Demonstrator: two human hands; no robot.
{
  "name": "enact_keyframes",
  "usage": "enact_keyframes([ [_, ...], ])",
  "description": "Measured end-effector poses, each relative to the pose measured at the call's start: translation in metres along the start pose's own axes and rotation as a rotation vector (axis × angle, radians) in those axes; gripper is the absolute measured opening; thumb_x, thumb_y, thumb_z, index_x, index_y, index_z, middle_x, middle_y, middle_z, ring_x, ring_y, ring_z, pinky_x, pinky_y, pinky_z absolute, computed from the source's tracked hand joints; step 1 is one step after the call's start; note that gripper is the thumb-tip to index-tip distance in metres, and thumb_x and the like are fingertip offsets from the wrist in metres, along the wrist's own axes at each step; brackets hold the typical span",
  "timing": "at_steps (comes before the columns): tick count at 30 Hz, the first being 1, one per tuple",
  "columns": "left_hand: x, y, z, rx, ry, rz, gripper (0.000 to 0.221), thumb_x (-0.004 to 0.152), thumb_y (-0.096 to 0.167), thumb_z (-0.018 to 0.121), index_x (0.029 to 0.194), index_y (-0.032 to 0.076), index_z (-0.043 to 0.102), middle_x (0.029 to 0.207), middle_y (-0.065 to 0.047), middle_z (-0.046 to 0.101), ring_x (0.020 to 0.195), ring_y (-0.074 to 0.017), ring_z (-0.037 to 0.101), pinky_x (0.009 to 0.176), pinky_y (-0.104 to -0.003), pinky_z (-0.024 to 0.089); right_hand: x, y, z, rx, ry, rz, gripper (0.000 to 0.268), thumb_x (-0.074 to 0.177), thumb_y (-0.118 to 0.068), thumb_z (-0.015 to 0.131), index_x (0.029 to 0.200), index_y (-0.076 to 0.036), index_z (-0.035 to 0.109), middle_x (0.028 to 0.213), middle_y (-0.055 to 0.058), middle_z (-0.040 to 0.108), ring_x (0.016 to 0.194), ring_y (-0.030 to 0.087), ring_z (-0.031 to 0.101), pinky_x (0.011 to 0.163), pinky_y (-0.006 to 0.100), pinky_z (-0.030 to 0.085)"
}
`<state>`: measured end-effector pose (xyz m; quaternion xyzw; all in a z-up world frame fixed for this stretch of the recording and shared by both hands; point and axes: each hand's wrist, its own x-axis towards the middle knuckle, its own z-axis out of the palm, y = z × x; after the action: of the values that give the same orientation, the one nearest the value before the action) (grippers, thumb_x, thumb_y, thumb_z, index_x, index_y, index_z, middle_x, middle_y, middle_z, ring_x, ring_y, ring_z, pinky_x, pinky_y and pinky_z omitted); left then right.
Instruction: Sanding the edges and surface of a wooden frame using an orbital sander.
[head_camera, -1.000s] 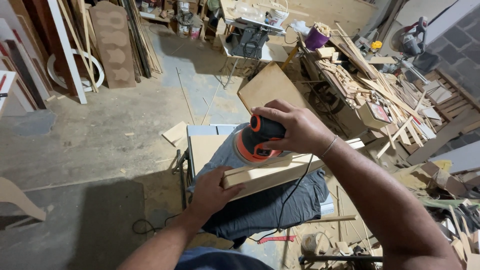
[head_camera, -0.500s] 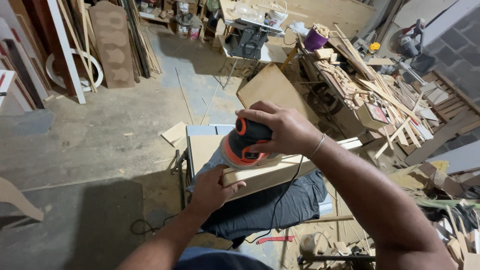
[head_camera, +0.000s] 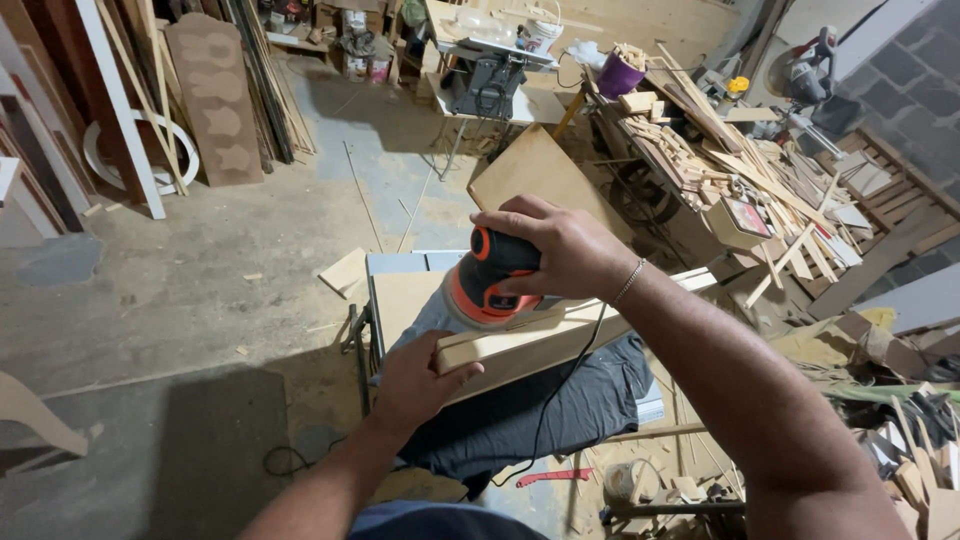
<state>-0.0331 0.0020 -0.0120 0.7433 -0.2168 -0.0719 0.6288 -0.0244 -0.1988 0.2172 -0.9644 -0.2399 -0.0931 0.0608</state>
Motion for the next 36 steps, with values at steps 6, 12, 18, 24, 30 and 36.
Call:
enact_keyframes([
  [6,-0.002,0.006,-0.004,-0.001,-0.029,0.006,0.051,0.078,0.040,0.090,0.114,0.008,0.072,0.095,-0.022,0.076,0.093,-0.0438,0.075,0.067,-0.049,0.065,-0.003,0.003,-0.002,-0.021,-0.008,0.033,0.085,0.065,-0.037,0.092,0.142,-0.028,0.058,0.119,0.003,0.066,0.095,0.039,0.070,0.075,0.052,0.062],
  [12,-0.001,-0.004,-0.001,-0.001,-0.032,0.043,0.052,0.079,0.040,0.090,0.114,0.007,0.070,0.095,-0.024,0.075,0.093,-0.0459,0.074,0.068,-0.052,0.065,-0.013,0.015,0.001,-0.035,0.006,0.068,0.088,0.064,-0.042,0.092,0.144,-0.031,0.057,0.120,0.000,0.065,0.094,0.038,0.071,0.074,0.053,0.062],
  [18,-0.003,0.000,-0.002,0.000,-0.036,0.006,0.050,0.079,0.042,0.088,0.113,0.010,0.070,0.094,-0.021,0.075,0.093,-0.0428,0.075,0.069,-0.050,0.064,-0.021,0.020,-0.006,-0.059,0.015,0.104,0.085,0.066,-0.046,0.090,0.142,-0.028,0.058,0.121,0.001,0.065,0.091,0.041,0.070,0.075,0.054,0.060],
  [24,-0.003,-0.006,-0.004,0.003,-0.059,0.006,0.051,0.082,0.044,0.086,0.114,0.008,0.069,0.093,-0.023,0.074,0.092,-0.0471,0.074,0.068,-0.054,0.064,-0.032,0.037,-0.006,-0.089,0.014,0.148,0.087,0.063,-0.045,0.091,0.143,-0.030,0.058,0.121,-0.001,0.065,0.091,0.040,0.071,0.077,0.054,0.061],
  [30,0.008,-0.030,0.009,0.073,0.056,0.033,0.054,0.067,0.050,0.093,0.105,0.017,0.075,0.088,-0.015,0.076,0.088,-0.0388,0.075,0.070,-0.049,0.065,-0.050,0.050,-0.013,-0.072,-0.020,0.240,0.085,0.067,-0.049,0.089,0.144,-0.033,0.056,0.120,-0.001,0.064,0.094,0.040,0.070,0.075,0.052,0.059],
  [36,0.014,-0.053,0.020,0.072,0.147,0.136,0.056,0.064,0.056,0.095,0.097,0.017,0.072,0.082,-0.013,0.073,0.085,-0.0351,0.076,0.069,-0.044,0.065,-0.077,0.064,-0.022,-0.113,-0.056,0.374,0.091,0.063,-0.052,0.088,0.145,-0.031,0.055,0.122,-0.001,0.064,0.093,0.041,0.070,0.076,0.054,0.059],
])
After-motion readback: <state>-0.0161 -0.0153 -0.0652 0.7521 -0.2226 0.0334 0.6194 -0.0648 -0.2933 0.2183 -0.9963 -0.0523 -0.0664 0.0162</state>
